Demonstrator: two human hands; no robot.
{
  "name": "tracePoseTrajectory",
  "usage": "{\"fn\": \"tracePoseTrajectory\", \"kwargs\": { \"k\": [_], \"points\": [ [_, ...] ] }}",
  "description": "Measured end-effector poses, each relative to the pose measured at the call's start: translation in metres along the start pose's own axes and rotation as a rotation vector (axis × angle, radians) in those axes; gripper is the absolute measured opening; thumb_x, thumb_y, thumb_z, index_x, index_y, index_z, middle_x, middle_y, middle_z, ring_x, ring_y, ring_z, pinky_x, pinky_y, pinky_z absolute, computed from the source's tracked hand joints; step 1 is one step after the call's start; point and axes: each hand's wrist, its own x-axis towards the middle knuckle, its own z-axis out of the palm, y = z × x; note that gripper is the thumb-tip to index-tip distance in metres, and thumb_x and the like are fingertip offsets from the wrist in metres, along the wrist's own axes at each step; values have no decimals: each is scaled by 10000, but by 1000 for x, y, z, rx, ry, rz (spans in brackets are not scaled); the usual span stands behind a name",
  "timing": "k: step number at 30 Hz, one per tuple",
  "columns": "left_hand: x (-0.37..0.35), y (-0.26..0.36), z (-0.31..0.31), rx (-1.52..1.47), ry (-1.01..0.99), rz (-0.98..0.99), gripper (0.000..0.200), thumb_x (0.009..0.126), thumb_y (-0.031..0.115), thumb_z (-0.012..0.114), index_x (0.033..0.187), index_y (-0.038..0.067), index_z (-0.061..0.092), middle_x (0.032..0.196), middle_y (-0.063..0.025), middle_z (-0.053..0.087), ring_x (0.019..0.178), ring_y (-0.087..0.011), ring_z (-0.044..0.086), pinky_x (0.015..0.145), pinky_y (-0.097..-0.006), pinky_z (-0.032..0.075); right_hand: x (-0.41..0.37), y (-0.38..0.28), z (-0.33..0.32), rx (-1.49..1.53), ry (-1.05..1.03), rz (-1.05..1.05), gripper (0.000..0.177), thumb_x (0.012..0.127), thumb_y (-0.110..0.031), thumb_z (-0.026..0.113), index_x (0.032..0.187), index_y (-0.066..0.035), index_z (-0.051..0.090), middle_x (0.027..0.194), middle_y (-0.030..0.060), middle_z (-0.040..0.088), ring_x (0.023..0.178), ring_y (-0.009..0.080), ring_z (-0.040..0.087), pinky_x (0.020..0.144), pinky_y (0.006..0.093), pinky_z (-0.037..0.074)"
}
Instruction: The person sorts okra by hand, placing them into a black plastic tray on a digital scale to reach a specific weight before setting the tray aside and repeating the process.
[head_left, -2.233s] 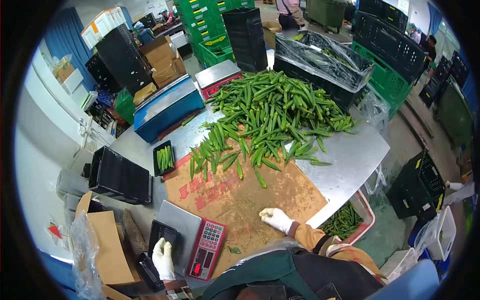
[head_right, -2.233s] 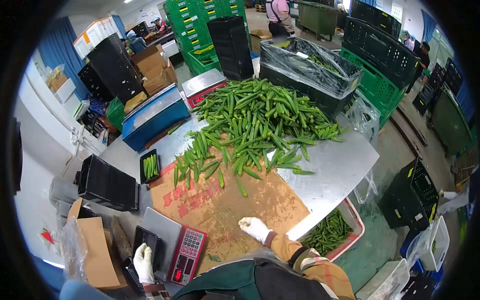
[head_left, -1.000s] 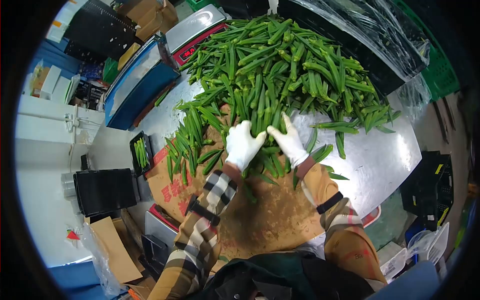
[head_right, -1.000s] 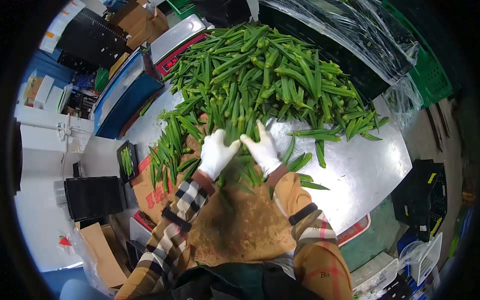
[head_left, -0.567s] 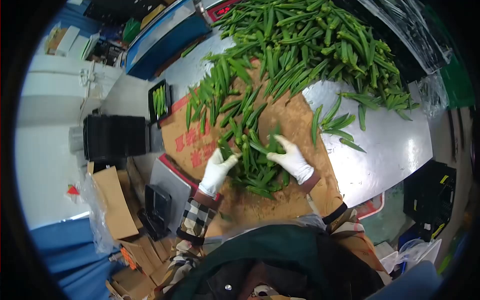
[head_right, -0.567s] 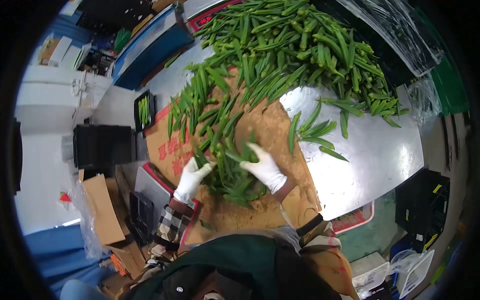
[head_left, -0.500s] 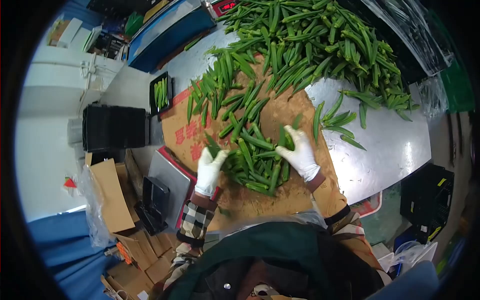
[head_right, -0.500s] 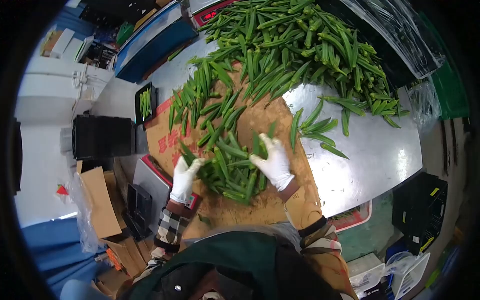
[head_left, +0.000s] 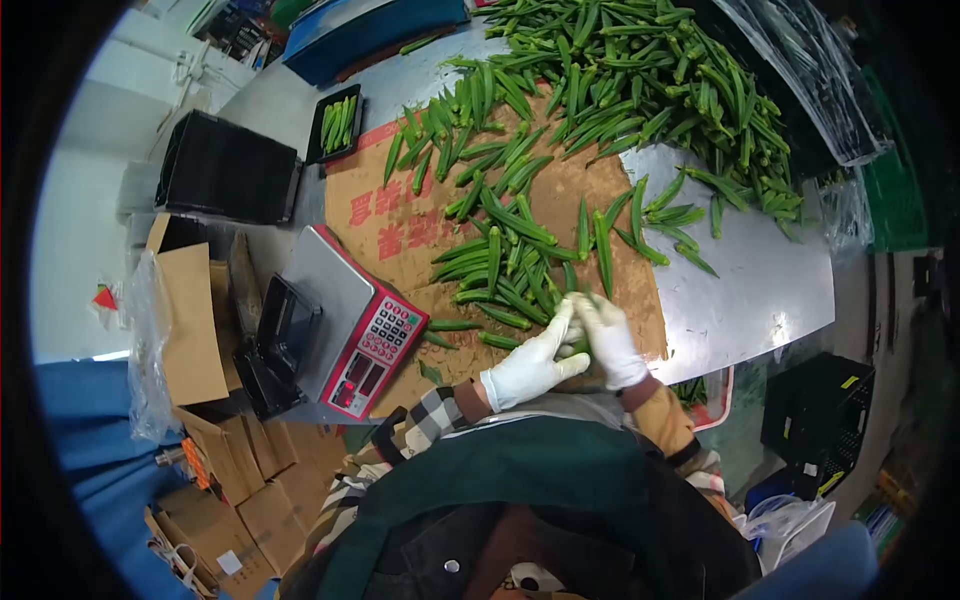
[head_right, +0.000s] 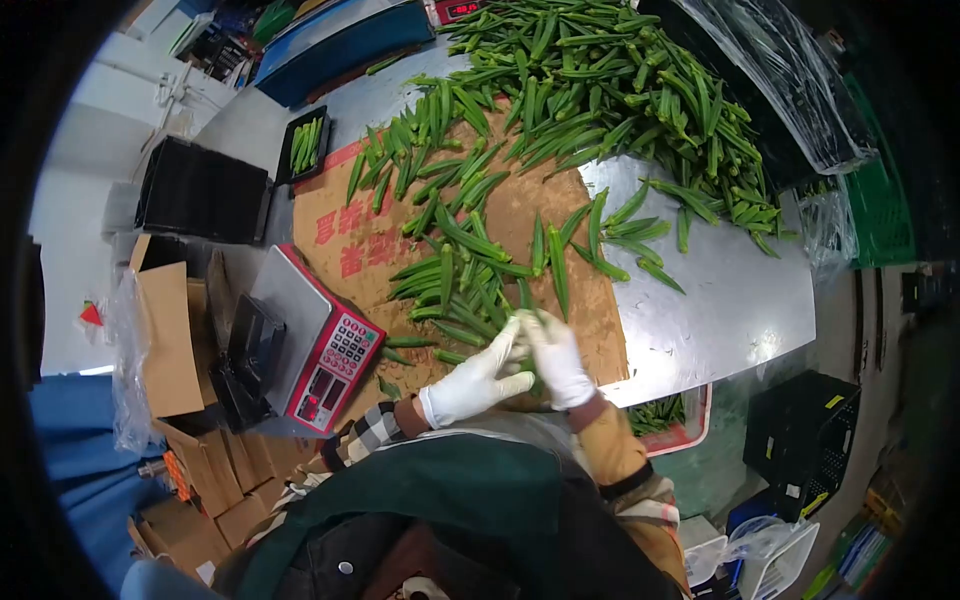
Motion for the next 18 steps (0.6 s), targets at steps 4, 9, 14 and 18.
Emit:
{"fn": "tracePoseTrajectory", "kwargs": {
  "k": [4,9,14,18],
  "points": [
    [-10,3,-41,61,147,117,837,972,187,670,1610,26,152,1406,-206,578,1231,-217,607,1066,-333,461,-45,14,-117,-304,-21,186,243,1034,-198,575,1176,-13,645,794,33,686,603,121,645,586,261,548],
    [26,-4,-144,531,700,195,710,962,231,650,1530,-57,337,1527,-267,439,1427,-350,428,1193,-374,312,-85,-21,-168,-1405,113,35,521,912,-250,720,1333,28,587,1139,211,721,1037,338,709,936,423,542],
    [80,-31,-111,1065,467,87,860,864,609,626,1572,211,345,1635,-227,251,1419,-515,331,1137,-695,216,-55,-18,-115,-869,115,-243,546,922,-215,716,1371,49,552,1307,255,636,1228,317,628,1041,393,488],
    [81,-12,-47,1290,204,248,816,847,604,644,1548,264,400,1664,-146,233,1445,-517,285,1108,-777,162,-12,19,-73,-850,118,-500,569,906,-213,722,1404,-5,544,1347,218,610,1246,355,595,1079,391,456]
  ]
}}
